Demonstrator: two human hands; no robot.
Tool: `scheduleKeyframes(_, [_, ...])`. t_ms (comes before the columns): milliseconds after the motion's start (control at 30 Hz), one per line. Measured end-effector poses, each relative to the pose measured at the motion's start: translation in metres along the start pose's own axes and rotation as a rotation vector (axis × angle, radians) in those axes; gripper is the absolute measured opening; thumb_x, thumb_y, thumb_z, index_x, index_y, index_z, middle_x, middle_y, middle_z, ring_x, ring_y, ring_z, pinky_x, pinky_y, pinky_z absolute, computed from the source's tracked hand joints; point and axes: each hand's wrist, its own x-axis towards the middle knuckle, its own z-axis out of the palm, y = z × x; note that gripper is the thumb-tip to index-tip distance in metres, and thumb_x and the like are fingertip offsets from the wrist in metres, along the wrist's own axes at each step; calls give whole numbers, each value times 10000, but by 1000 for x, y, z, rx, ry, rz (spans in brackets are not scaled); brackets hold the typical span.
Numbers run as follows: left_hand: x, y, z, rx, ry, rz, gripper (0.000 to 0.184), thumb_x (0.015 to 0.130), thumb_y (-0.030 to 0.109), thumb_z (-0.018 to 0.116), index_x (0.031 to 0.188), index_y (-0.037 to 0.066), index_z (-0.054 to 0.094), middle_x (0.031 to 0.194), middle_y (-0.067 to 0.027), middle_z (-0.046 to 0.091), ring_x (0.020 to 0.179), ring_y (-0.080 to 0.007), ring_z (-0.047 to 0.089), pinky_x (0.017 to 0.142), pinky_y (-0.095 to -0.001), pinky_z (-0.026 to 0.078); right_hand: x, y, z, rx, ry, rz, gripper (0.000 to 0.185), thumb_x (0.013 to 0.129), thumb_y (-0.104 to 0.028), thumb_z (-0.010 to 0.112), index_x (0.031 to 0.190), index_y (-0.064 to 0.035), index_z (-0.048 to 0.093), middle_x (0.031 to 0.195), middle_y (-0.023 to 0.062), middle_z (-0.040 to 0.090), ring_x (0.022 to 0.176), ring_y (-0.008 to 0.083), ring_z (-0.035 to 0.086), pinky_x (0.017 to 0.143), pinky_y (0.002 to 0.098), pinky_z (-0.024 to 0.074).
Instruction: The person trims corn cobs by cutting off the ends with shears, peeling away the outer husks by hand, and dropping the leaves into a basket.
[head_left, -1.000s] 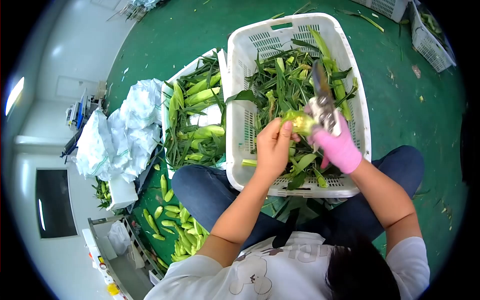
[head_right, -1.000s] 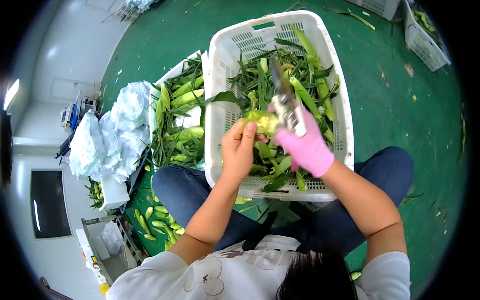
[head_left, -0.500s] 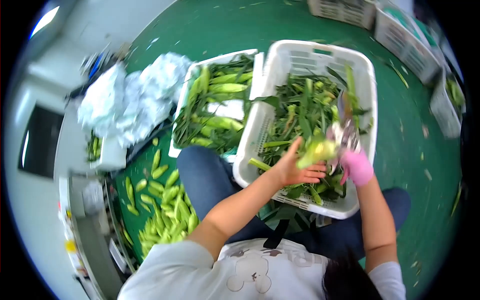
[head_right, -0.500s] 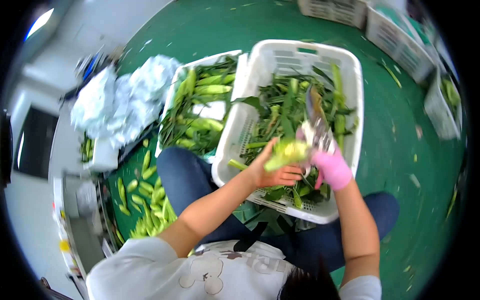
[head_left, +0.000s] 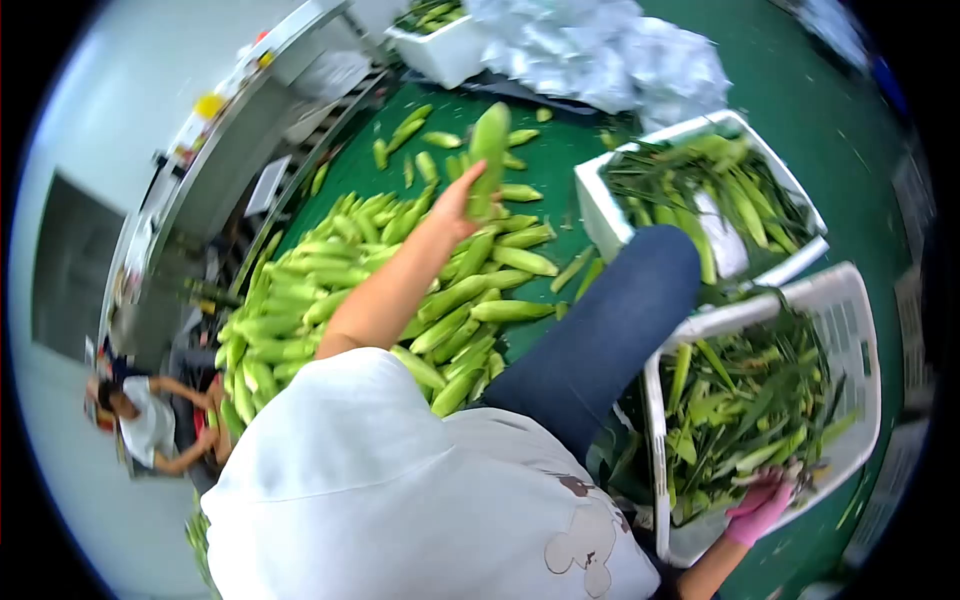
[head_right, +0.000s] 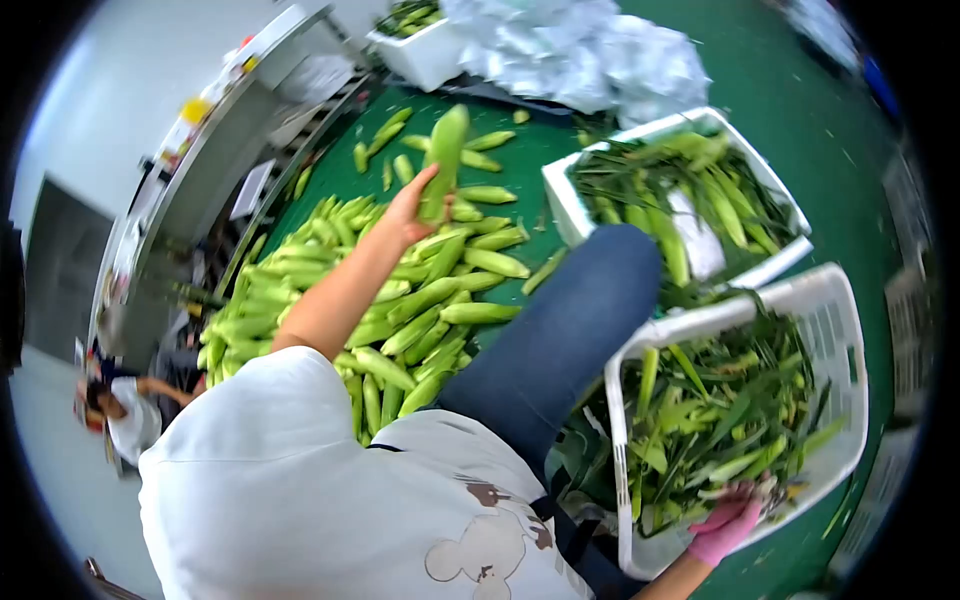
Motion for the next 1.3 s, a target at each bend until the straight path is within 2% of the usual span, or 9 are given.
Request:
scheduleKeyframes(133, [8, 33, -299, -143, 617, 7, 298, 981, 282, 628, 1129, 35, 551, 914, -178, 626, 727, -316, 649, 570, -465, 597, -14, 5, 30, -60, 61, 76, 563, 999, -360, 486, 1473, -59, 439, 1208, 61, 565, 1095, 189, 506, 1019, 364, 352])
scheduleKeyframes(167, [-2, 44, -367, -175, 663, 49, 455, 973, 160, 616, 1384, 96, 431, 915, -212, 625, 684, -340, 641, 560, -450, 592, -16, 8, 44, -67, 133, 59, 554, 1000, -351, 481, 1468, -57, 449, 1187, 63, 575, 1089, 195, 513, 1031, 371, 349])
scheduleKeyframes(233, [-36, 58, -392, 16, 1193, 461, 1137, 828, -66, 620, 1579, 351, -125, 1243, -225, 562, 860, -349, 661, 644, -483, 586, 21, 12, -39, -54, -168, 186, 518, 1004, -337, 473, 1423, -33, 481, 1069, 50, 597, 1029, 193, 540, 983, 377, 408])
scheduleKeyframes(333, [-27, 85, -354, 90, 1391, 889, 966, 812, -84, 572, 1610, 169, 89, 1539, -176, 337, 1313, -311, 467, 1088, -454, 409, -19, 5, 28, -110, 21, 170, 521, 1018, -336, 462, 1439, -30, 462, 1063, 52, 601, 1011, 198, 547, 951, 370, 422])
scheduleKeyframes(467, [90, 98, -225, 275, 786, 827, 835, 903, 16, 619, 1576, 144, 141, 1512, -146, 385, 1088, -259, 612, 849, -373, 509, -32, 8, 63, -76, -31, 253, 526, 1018, -372, 489, 1426, -41, 470, 1111, 81, 594, 1019, 233, 557, 957, 401, 429])
scheduleKeyframes(700, [199, -66, 211, 1508, -784, 649, 300, 916, 90, 570, 1198, 56, 668, 1115, -102, 715, 1011, -225, 683, 884, -366, 532, -7, -9, 96, 112, -67, 431, 595, 967, -514, 540, 1313, -31, 515, 1316, 186, 583, 1265, 366, 535, 1046, 506, 438])
scheduleKeyframes(833, [259, -222, 299, 1894, -1381, 1241, 425, 767, 26, 626, 1177, 131, 660, 1156, -109, 625, 1114, -303, 602, 919, -440, 522, 6, -14, 91, 118, 24, 452, 567, 934, -470, 601, 1292, -34, 545, 1248, 185, 620, 1170, 340, 604, 959, 482, 523])
scheduleKeyframes(1133, [245, -265, 302, 2392, -1330, 869, 776, 654, 197, 823, 1339, 154, 460, 1286, -144, 500, 1238, -367, 493, 991, -495, 446, -1, 1, 27, 361, 159, 400, 583, 931, -448, 610, 1321, -24, 523, 1216, 147, 630, 1169, 336, 606, 959, 466, 524])
scheduleKeyframes(1300, [240, -257, 296, 2322, -1300, 889, 647, 747, 159, 806, 1276, 88, 441, 1200, -178, 552, 1088, -391, 594, 906, -466, 508, -9, -23, 35, 383, 36, 265, 593, 951, -431, 585, 1337, 10, 492, 1223, 178, 621, 1168, 338, 605, 967, 447, 523])
